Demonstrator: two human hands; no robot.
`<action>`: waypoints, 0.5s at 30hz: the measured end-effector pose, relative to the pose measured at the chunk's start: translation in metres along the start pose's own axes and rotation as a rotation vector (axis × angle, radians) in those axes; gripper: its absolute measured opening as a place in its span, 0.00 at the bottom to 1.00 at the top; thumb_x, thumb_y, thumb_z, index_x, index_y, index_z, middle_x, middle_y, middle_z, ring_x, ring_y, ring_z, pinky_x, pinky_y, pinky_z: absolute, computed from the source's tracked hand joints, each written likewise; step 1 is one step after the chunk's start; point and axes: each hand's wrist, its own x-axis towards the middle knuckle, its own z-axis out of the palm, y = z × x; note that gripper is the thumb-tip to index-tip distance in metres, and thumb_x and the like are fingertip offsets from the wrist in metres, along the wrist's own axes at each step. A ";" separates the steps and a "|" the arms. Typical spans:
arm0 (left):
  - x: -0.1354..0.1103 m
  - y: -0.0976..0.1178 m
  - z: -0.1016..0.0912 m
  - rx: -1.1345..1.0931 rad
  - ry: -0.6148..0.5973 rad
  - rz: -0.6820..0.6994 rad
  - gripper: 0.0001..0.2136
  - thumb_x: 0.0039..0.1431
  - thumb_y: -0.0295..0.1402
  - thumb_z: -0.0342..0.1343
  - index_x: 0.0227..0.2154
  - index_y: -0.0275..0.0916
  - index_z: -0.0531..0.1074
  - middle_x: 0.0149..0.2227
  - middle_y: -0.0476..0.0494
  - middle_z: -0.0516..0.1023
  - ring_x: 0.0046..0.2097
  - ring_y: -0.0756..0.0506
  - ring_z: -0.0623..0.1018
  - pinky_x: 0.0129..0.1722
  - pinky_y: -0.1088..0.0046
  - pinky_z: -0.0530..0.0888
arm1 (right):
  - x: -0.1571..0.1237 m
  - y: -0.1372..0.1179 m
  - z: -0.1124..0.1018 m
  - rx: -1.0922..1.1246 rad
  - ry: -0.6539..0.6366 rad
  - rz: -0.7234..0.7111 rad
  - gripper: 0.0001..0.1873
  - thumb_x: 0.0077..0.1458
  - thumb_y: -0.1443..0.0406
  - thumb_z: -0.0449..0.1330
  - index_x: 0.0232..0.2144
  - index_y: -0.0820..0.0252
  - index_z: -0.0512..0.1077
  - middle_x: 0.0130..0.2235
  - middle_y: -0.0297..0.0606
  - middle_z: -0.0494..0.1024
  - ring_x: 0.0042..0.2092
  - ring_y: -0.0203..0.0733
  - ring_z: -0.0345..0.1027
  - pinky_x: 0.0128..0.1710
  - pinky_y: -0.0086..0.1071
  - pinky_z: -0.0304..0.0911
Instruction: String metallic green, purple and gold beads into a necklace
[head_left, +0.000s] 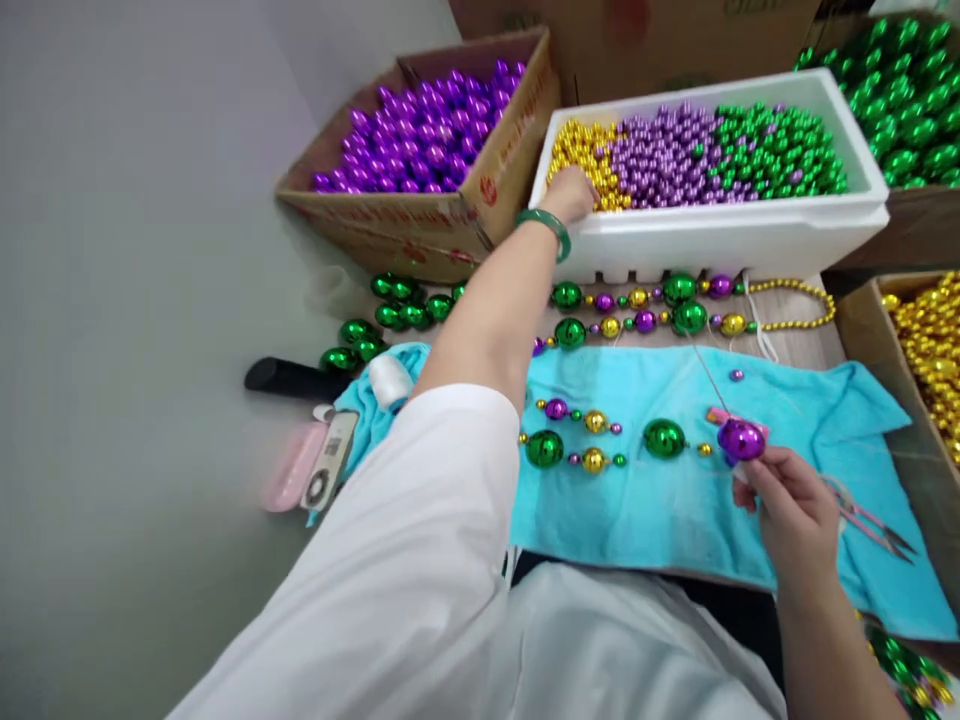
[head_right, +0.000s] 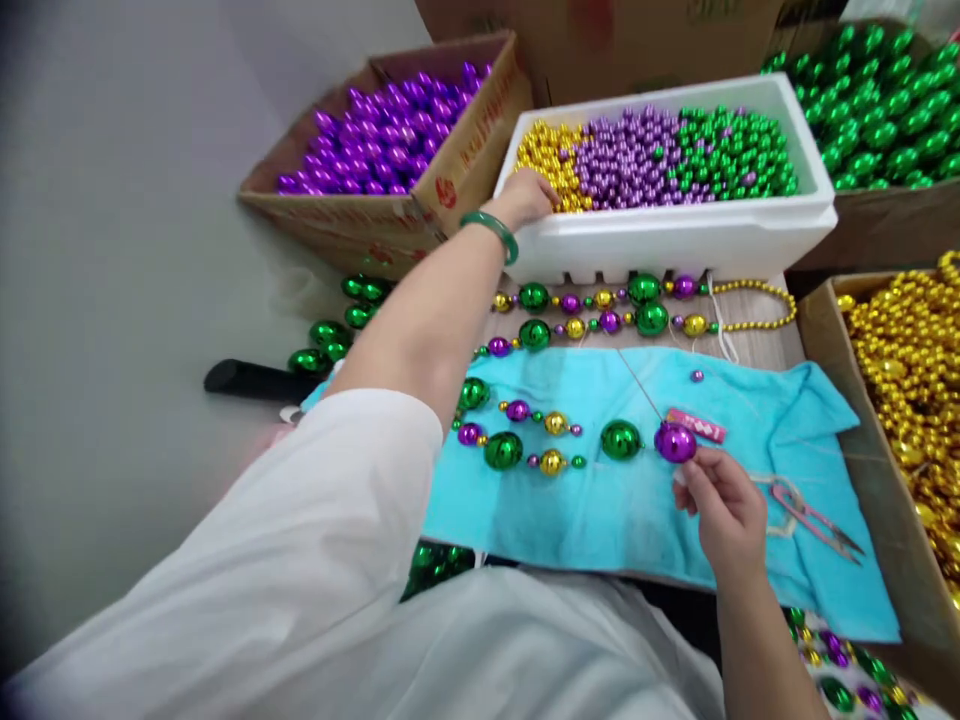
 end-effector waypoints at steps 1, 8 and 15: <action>-0.002 0.000 -0.002 0.029 0.020 -0.039 0.09 0.53 0.14 0.48 0.25 0.17 0.73 0.40 0.40 0.77 0.60 0.36 0.68 0.62 0.48 0.56 | -0.001 -0.002 0.000 0.007 0.009 -0.001 0.08 0.56 0.61 0.63 0.32 0.60 0.72 0.21 0.32 0.70 0.22 0.33 0.61 0.21 0.28 0.56; -0.060 0.037 0.000 -0.014 0.215 0.002 0.17 0.62 0.18 0.44 0.51 0.28 0.69 0.52 0.42 0.74 0.55 0.45 0.70 0.59 0.57 0.66 | -0.013 -0.009 -0.002 0.041 0.045 -0.033 0.07 0.56 0.62 0.63 0.32 0.59 0.71 0.22 0.31 0.70 0.22 0.32 0.62 0.20 0.28 0.56; -0.248 0.042 0.028 -0.986 -0.173 -0.259 0.07 0.61 0.31 0.57 0.40 0.33 0.75 0.38 0.43 0.79 0.32 0.55 0.77 0.35 0.81 0.76 | -0.026 -0.004 0.008 0.015 -0.089 -0.043 0.07 0.58 0.61 0.62 0.33 0.60 0.73 0.21 0.32 0.70 0.21 0.32 0.63 0.18 0.26 0.57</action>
